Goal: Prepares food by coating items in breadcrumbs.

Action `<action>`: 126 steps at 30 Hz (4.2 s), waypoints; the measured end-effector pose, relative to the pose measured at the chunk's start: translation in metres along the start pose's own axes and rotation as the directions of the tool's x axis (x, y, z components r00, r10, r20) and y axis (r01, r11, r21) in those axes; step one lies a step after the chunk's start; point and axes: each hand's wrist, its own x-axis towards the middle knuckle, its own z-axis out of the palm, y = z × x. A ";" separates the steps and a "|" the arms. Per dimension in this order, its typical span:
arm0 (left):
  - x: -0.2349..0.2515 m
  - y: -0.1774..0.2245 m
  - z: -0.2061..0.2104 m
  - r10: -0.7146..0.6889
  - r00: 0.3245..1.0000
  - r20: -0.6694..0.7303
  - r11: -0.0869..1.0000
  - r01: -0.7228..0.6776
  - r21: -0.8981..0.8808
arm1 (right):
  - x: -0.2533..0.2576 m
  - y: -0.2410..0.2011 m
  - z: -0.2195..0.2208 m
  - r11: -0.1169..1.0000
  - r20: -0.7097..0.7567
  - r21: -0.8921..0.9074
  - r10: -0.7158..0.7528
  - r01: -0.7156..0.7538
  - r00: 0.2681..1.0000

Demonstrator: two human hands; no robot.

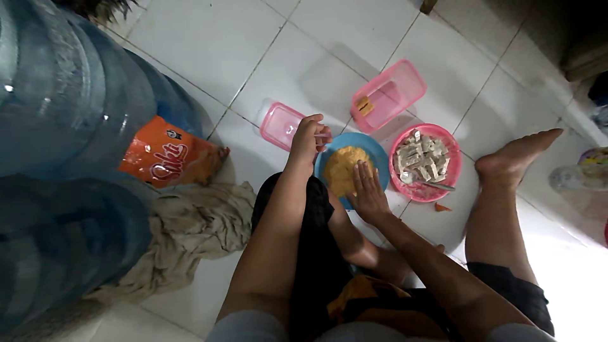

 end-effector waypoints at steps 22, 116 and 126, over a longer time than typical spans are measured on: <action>-0.001 0.001 0.000 -0.001 1.000 0.002 1.000 0.001 0.011 | 0.063 -0.011 -0.038 0.835 0.258 0.215 0.452 -0.507 0.854; 0.000 0.000 0.001 -0.004 1.000 0.007 1.000 0.004 0.010 | 0.009 0.005 -0.022 0.997 0.031 -0.008 0.079 -0.079 0.996; 0.000 0.000 0.001 0.000 1.000 0.006 1.000 -0.001 0.011 | 0.035 -0.003 -0.016 0.998 -0.155 0.049 0.033 -0.026 0.987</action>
